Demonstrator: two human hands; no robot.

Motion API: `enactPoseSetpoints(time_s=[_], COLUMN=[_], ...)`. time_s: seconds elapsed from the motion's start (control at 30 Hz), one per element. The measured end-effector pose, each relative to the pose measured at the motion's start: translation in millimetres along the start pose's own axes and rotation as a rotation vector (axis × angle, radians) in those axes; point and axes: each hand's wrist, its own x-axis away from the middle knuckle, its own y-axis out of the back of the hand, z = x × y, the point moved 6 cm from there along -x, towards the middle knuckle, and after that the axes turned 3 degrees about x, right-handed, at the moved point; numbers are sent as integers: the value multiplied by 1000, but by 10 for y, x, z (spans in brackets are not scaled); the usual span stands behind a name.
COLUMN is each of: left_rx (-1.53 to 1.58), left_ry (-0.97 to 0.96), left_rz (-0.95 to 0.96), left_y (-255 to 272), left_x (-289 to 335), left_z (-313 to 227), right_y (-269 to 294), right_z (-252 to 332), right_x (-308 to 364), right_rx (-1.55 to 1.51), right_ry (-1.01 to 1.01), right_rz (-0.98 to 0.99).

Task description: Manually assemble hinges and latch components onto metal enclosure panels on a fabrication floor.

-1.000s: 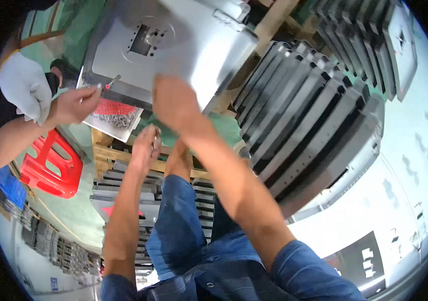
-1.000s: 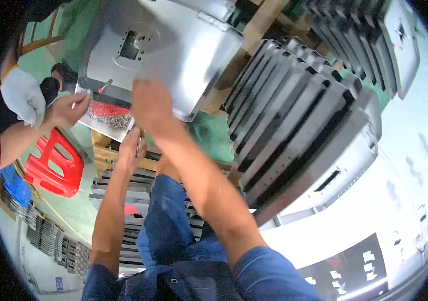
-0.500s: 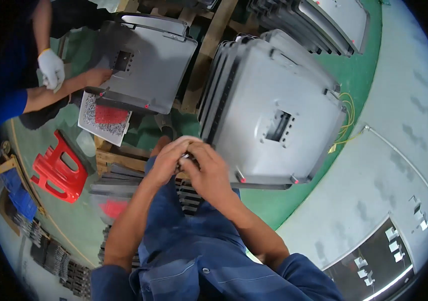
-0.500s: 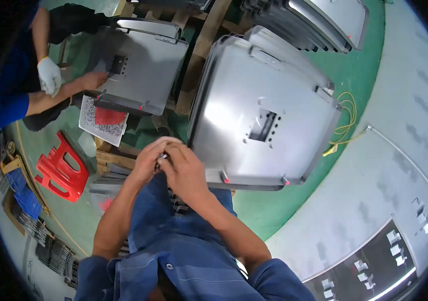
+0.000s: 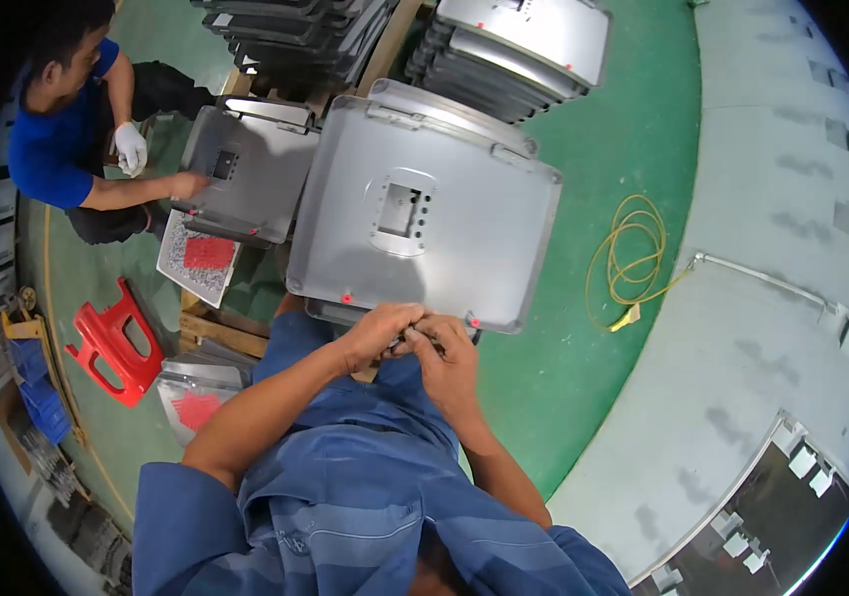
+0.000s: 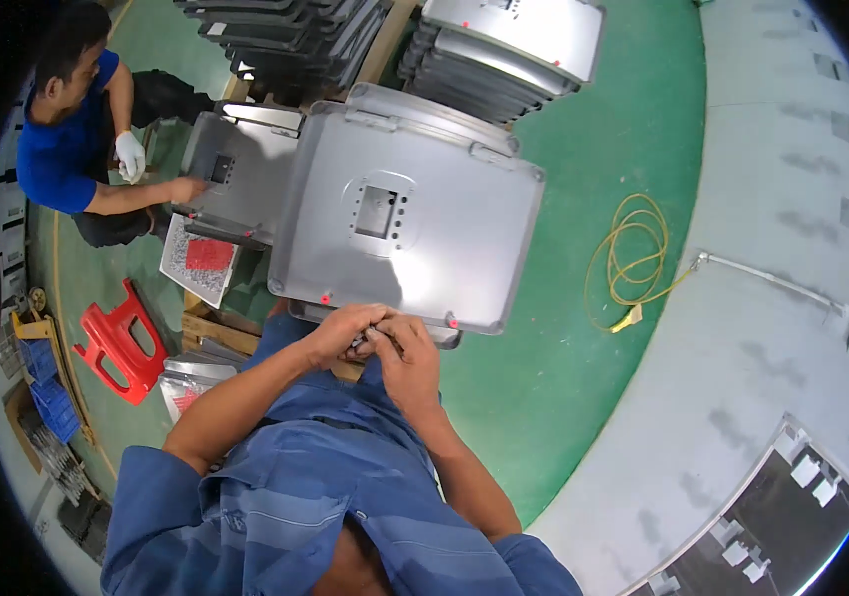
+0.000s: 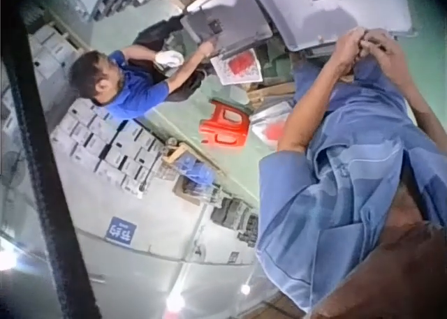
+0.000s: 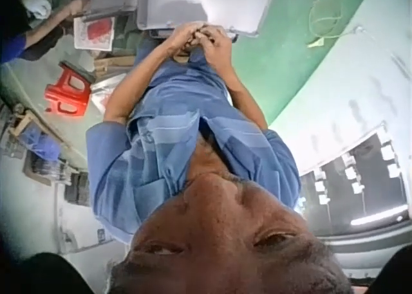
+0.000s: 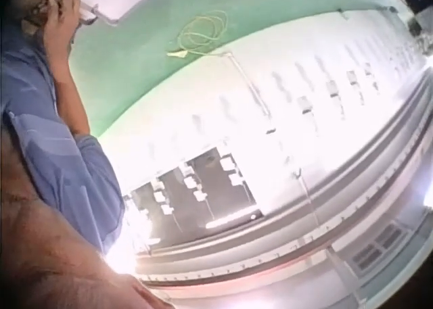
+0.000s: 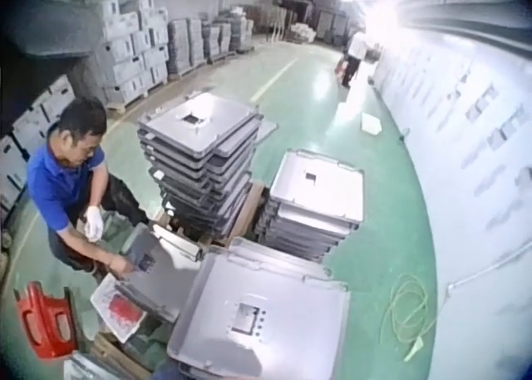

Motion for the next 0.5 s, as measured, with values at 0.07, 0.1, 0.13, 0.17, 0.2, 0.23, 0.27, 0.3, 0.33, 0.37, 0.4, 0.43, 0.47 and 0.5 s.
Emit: enactPoseSetpoints(time_s=[0.07,0.1,0.13,0.17,0.2,0.23,0.27,0.3,0.33,0.37,0.4,0.43,0.47,0.5], left_rx=[10,70,130,119,112,94,77,65,54,56,56,65,53,46], left_ry=[0,0,1,0,-10,18,44,59,45,43,47,35,31,-26], left_rz=[25,70,116,167,178,171,161,189,194,195,196,181,188,209], left_y=[-243,-380,-499,-561,-606,-634,-641,-615,-585,-557,-512,-457,-387,-376], left_x=[9,43,85,122,146,182,227,253,296,350,407,456,519,591], left_z=[70,90,113,171,176,201,228,245,254,274,302,312,303,198], right_y=[232,356,453,526,569,587,594,547,502,460,432,373,308,286], right_z=[-62,5,79,149,286,399,453,523,592,616,661,697,726,735], right_x=[126,164,223,305,349,397,435,468,499,516,537,548,557,551], right_rx=[-59,-14,31,37,148,259,265,307,348,383,384,394,405,410], right_ry=[-7,65,136,141,219,297,311,358,406,428,438,431,420,423], right_rz=[-12,-20,-26,-34,-10,15,11,9,8,31,20,64,106,88])
